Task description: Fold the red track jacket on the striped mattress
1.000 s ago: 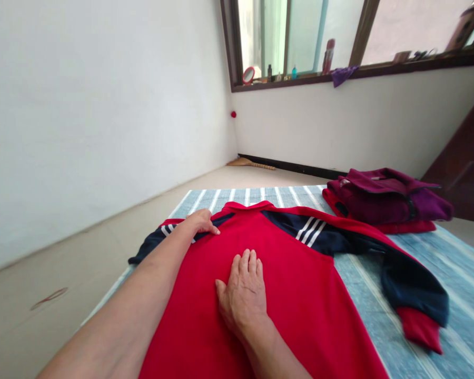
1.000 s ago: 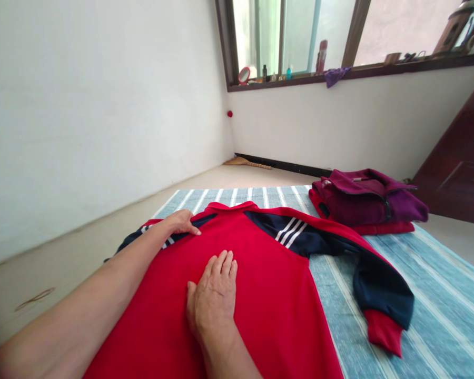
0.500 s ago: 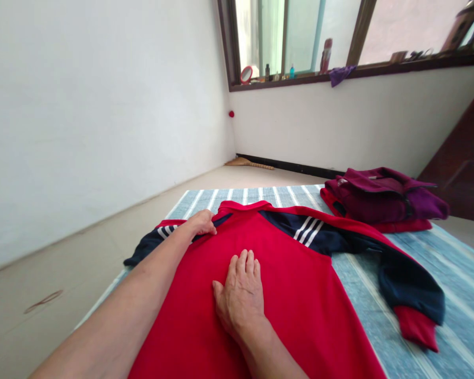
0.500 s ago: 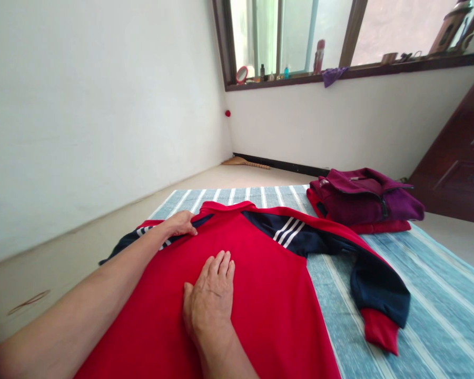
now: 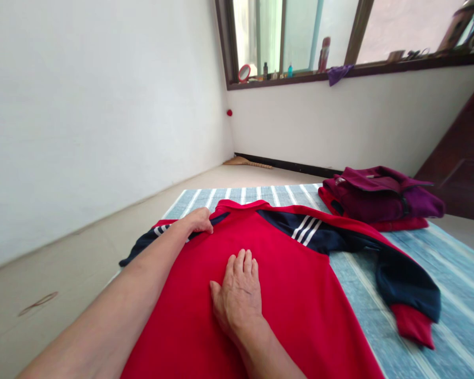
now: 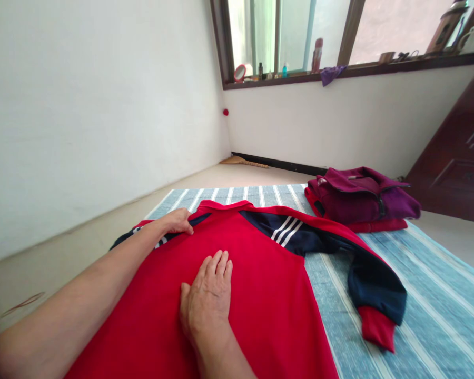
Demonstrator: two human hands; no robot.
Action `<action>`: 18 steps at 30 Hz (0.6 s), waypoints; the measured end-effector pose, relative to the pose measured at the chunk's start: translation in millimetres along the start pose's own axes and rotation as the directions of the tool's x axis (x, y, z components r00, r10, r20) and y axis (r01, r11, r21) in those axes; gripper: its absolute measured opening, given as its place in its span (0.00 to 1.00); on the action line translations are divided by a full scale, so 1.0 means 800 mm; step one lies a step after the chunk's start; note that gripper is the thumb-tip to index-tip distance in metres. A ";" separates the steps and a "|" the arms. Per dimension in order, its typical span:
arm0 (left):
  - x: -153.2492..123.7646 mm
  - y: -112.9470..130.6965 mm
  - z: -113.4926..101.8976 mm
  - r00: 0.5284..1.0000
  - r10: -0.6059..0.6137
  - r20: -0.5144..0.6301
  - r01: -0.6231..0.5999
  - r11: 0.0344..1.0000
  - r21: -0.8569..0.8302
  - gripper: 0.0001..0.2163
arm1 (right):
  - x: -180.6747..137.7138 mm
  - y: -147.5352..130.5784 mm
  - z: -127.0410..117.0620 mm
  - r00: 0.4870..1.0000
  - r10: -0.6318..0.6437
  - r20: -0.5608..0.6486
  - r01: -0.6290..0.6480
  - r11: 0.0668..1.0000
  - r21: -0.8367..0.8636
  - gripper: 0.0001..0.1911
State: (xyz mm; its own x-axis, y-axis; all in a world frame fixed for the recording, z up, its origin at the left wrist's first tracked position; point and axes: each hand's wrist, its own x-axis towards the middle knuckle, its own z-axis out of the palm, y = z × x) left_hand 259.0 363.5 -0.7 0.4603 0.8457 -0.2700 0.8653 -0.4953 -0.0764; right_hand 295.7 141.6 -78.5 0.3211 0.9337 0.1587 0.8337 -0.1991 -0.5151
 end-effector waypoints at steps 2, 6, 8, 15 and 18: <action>0.001 0.000 0.000 1.000 -0.009 -0.001 0.009 1.000 0.011 0.09 | 0.000 0.000 -0.001 1.000 0.005 -0.002 -0.005 1.000 0.001 0.35; 0.001 0.000 0.001 1.000 -0.007 -0.012 0.007 1.000 0.017 0.09 | 0.001 -0.001 -0.001 1.000 0.011 0.005 -0.011 1.000 0.003 0.35; 0.001 0.000 0.001 1.000 0.000 -0.019 0.000 1.000 0.014 0.10 | 0.000 -0.001 -0.001 1.000 0.009 0.005 -0.009 1.000 0.005 0.35; 0.007 -0.006 0.003 0.998 0.045 -0.034 -0.045 0.999 0.011 0.11 | 0.000 -0.001 -0.002 1.000 0.010 0.002 -0.010 1.000 0.008 0.35; 0.009 -0.009 0.004 0.997 0.060 -0.040 -0.059 0.998 0.020 0.11 | 0.000 -0.002 -0.002 1.000 0.009 0.002 -0.009 1.000 0.008 0.35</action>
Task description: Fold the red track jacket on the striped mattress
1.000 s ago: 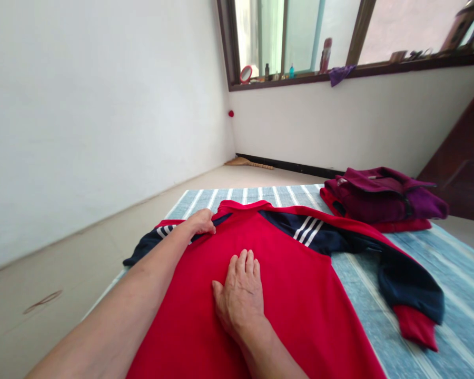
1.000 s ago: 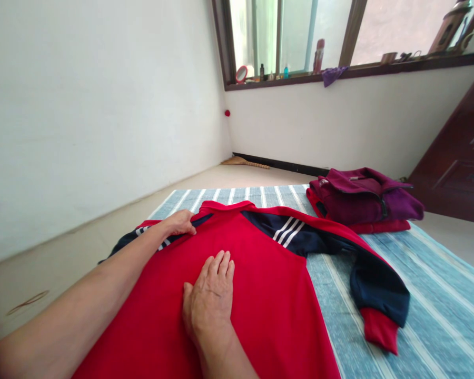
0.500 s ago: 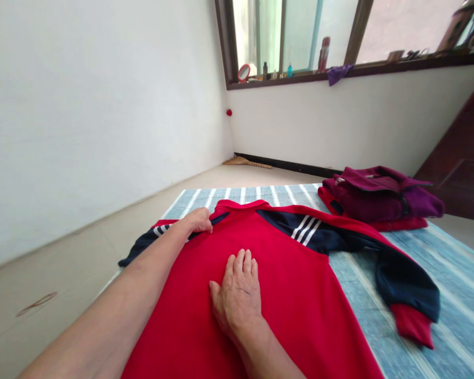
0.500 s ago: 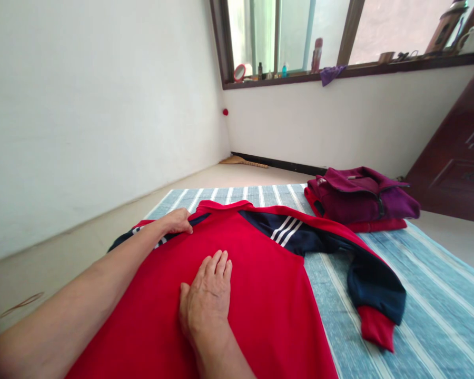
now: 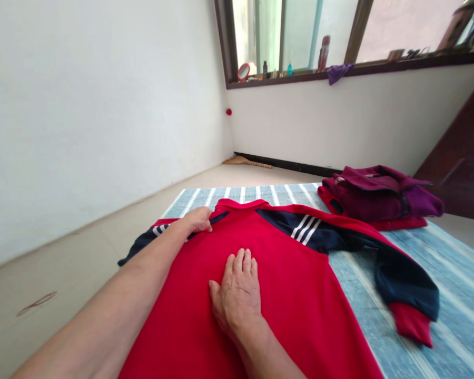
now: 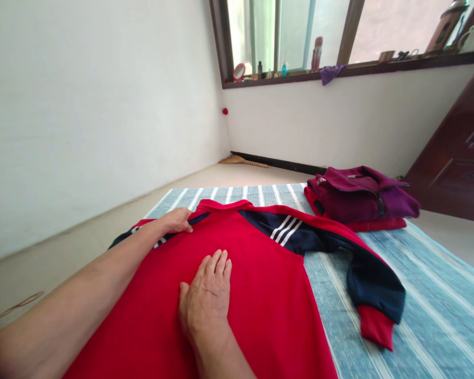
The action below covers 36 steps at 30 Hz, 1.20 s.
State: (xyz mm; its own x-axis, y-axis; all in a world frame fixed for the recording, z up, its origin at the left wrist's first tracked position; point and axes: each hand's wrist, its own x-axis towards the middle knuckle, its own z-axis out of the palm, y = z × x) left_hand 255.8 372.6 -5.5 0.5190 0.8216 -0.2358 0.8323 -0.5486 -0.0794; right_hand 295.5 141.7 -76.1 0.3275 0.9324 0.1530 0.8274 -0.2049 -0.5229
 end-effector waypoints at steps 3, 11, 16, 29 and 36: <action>-0.001 -0.003 -0.001 1.000 0.003 0.002 -0.003 1.000 -0.003 0.10 | 0.001 0.000 0.001 1.000 0.001 0.005 -0.001 1.000 -0.005 0.35; 0.000 -0.004 -0.001 0.999 -0.027 -0.019 0.027 1.000 -0.007 0.14 | 0.000 0.000 0.000 1.000 0.004 0.016 -0.004 1.000 -0.010 0.35; 0.000 -0.008 0.000 0.999 -0.017 -0.032 0.018 1.000 0.014 0.13 | 0.001 0.000 -0.001 1.000 0.008 0.014 -0.008 1.000 -0.010 0.35; -0.008 -0.014 -0.004 0.989 -0.111 -0.100 0.124 0.983 0.132 0.28 | 0.002 0.000 -0.001 1.000 0.004 0.010 -0.004 1.000 0.002 0.35; -0.003 -0.029 -0.003 0.984 -0.132 -0.119 0.133 0.991 0.001 0.32 | -0.001 0.002 0.000 1.000 -0.004 -0.004 0.004 1.000 -0.009 0.35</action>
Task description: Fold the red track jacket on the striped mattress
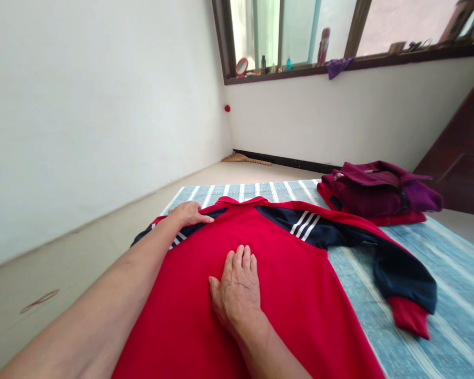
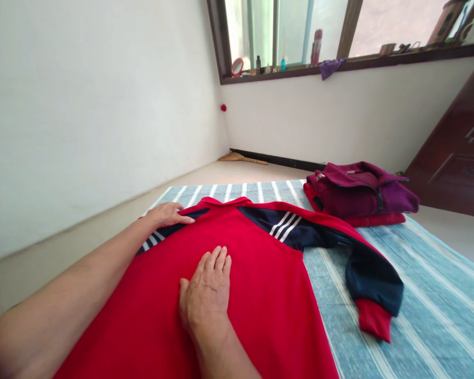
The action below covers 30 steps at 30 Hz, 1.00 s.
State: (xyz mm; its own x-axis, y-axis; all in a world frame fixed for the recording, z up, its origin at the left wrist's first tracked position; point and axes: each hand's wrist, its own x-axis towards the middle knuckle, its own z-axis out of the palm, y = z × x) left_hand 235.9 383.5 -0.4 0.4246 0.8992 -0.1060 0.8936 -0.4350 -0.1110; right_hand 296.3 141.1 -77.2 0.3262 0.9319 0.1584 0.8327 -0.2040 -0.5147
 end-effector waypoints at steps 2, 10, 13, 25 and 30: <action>0.001 -0.007 0.000 1.000 0.019 -0.015 -0.019 0.998 -0.056 0.31 | 0.000 0.000 0.001 1.000 -0.005 -0.002 0.005 1.000 -0.002 0.35; 0.000 -0.011 0.004 0.995 0.008 -0.103 -0.012 0.999 -0.037 0.17 | 0.001 0.001 0.004 1.000 -0.008 -0.016 0.008 1.000 -0.004 0.35; 0.003 -0.008 0.006 0.993 0.014 -0.115 -0.017 0.999 -0.031 0.12 | 0.001 0.002 0.004 1.000 -0.009 -0.013 0.009 1.000 -0.008 0.35; -0.005 0.018 0.016 0.952 0.031 -0.303 0.017 0.988 0.155 0.14 | 0.002 0.002 0.004 1.000 -0.018 -0.015 0.018 1.000 -0.011 0.36; -0.013 0.032 0.027 0.925 0.042 -0.379 0.032 0.982 0.186 0.14 | 0.002 0.003 0.005 0.999 -0.028 -0.031 0.028 1.000 -0.015 0.35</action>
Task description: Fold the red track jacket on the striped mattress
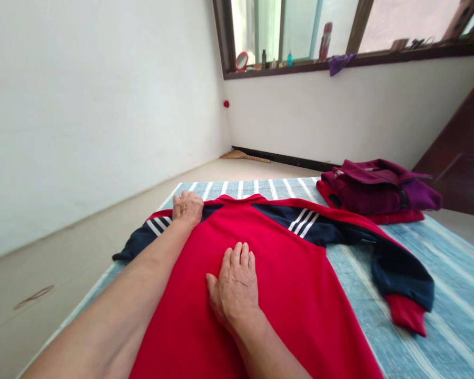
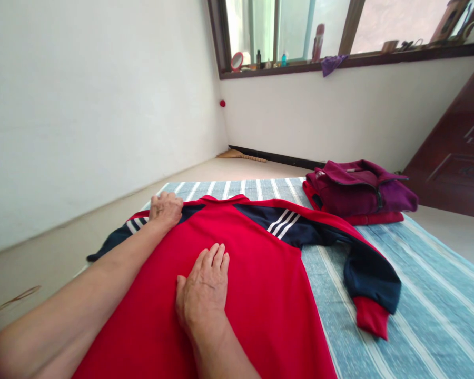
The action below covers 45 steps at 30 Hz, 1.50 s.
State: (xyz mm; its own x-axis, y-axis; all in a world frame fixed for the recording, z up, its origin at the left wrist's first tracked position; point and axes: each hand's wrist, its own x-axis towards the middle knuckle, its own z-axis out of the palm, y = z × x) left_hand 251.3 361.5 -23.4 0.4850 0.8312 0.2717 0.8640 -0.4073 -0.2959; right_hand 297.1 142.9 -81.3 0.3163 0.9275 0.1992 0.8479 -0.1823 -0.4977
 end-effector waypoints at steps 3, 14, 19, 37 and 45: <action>-0.003 0.012 -0.005 1.000 -0.023 -0.022 0.023 1.000 -0.011 0.15 | 0.000 0.000 -0.001 1.000 0.000 -0.004 0.000 1.000 0.009 0.35; -0.056 0.042 0.022 0.996 0.049 0.074 -0.036 0.985 -0.167 0.13 | 0.001 -0.001 -0.003 1.000 0.012 0.017 -0.012 1.000 0.013 0.35; -0.061 0.040 0.030 0.996 0.024 0.089 -0.004 0.976 -0.220 0.12 | 0.001 -0.001 -0.004 1.000 0.013 0.023 -0.013 1.000 0.013 0.35; -0.085 0.076 0.023 0.972 0.232 -0.038 -0.230 0.907 -0.352 0.16 | 0.001 -0.001 -0.001 1.000 0.007 0.010 -0.007 1.000 0.007 0.35; -0.081 0.079 0.025 0.978 0.210 -0.016 -0.201 0.907 -0.370 0.17 | 0.000 -0.001 -0.001 1.000 0.004 -0.003 -0.004 1.000 -0.005 0.36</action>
State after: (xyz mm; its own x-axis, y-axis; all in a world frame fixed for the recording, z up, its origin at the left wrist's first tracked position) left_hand 271.9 289.2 -78.4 0.6577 0.7211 0.2180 0.7363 -0.6764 0.0160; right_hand 297.0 142.7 -80.0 0.3210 0.9258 0.1996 0.8487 -0.1877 -0.4944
